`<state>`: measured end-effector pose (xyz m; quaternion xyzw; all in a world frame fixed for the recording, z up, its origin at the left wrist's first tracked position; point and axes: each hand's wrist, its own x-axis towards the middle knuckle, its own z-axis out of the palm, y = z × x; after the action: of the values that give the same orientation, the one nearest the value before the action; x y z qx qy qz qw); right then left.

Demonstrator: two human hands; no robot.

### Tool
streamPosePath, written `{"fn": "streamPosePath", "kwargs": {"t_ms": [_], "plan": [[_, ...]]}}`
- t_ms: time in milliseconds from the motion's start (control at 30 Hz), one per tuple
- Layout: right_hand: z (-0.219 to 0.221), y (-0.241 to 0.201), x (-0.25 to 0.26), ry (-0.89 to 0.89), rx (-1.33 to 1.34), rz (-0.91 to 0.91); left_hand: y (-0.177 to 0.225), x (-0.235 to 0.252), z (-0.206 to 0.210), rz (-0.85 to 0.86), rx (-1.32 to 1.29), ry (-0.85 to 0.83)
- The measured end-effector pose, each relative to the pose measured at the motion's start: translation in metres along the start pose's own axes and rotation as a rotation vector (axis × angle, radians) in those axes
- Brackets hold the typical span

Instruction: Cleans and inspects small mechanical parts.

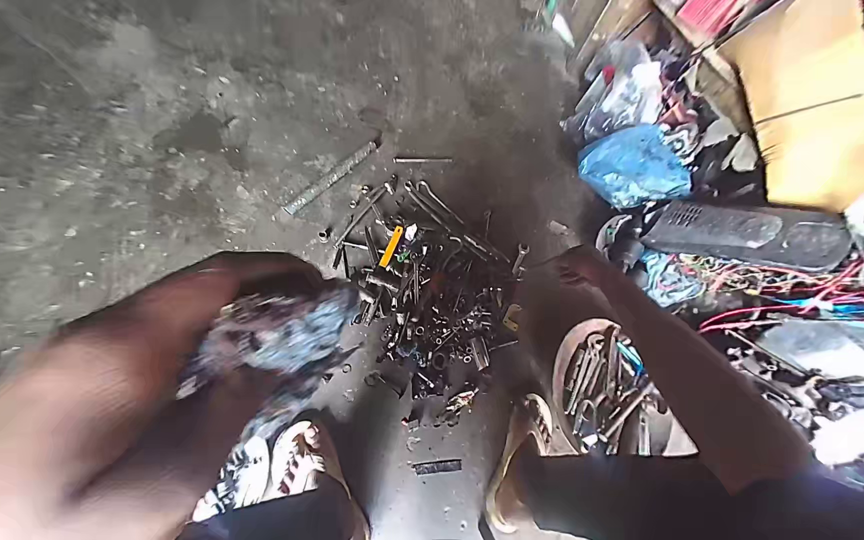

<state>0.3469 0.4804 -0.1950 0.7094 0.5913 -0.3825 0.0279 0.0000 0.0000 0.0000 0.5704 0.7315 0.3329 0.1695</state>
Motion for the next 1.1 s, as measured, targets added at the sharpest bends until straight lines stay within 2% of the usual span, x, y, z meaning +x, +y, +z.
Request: {"fn": "streamPosePath", "kwargs": {"t_ms": [133, 200, 267, 400, 467, 533, 633, 700, 733, 800, 833, 933, 1000, 1033, 1067, 1100], "plan": [[-0.027, -0.05, -0.106, -0.298, -0.291, -0.279, 0.016, -0.007, 0.017, 0.051, -0.064, 0.123], [-0.029, -0.062, -0.172, -0.494, -0.316, -0.405, 0.035, -0.008, 0.018, 0.01, -0.108, 0.135], [-0.025, -0.066, -0.236, -0.612, -0.256, -0.548, 0.049, -0.01, 0.019, 0.021, -0.197, 0.137], [-0.009, -0.056, -0.337, -0.667, -0.162, -0.888, 0.071, -0.011, 0.037, 0.08, -0.331, 0.073], [0.004, -0.048, -0.376, -0.623, -0.093, -0.99, 0.088, -0.014, 0.049, 0.094, -0.331, -0.104], [0.019, -0.037, -0.405, -0.518, 0.036, -0.968, 0.106, -0.019, 0.063, 0.123, -0.19, -0.294], [0.04, -0.012, -0.417, -0.445, 0.183, -0.965, 0.129, -0.027, 0.074, 0.101, 0.125, -0.396], [0.041, 0.005, -0.416, -0.336, 0.008, -1.185, 0.134, -0.035, 0.075, 0.093, 0.252, -0.434], [0.038, 0.012, -0.418, -0.245, -0.128, -1.347, 0.132, -0.044, 0.074, 0.148, 0.313, -0.408], [0.031, 0.016, -0.418, -0.026, -0.37, -1.667, 0.112, -0.055, 0.073, 0.368, 0.452, -0.162], [0.025, 0.016, -0.415, 0.094, -0.475, -1.783, 0.098, -0.057, 0.067, 0.418, 0.498, -0.076], [0.0, 0.027, -0.399, 0.359, -0.692, -1.9, 0.053, -0.058, 0.042, 0.419, 0.604, 0.031], [-0.006, 0.037, -0.392, 0.311, -0.647, -1.882, 0.046, -0.057, 0.043, 0.43, 0.605, 0.061], [-0.006, 0.041, -0.392, 0.187, -0.551, -1.82, 0.046, -0.055, 0.05, 0.445, 0.612, 0.081], [-0.004, 0.044, -0.392, -0.027, -0.383, -1.705, 0.046, -0.053, 0.057, 0.474, 0.625, 0.116], [0.0, 0.045, -0.393, -0.326, -0.132, -1.505, 0.046, -0.052, 0.063, 0.516, 0.652, 0.159]]}}
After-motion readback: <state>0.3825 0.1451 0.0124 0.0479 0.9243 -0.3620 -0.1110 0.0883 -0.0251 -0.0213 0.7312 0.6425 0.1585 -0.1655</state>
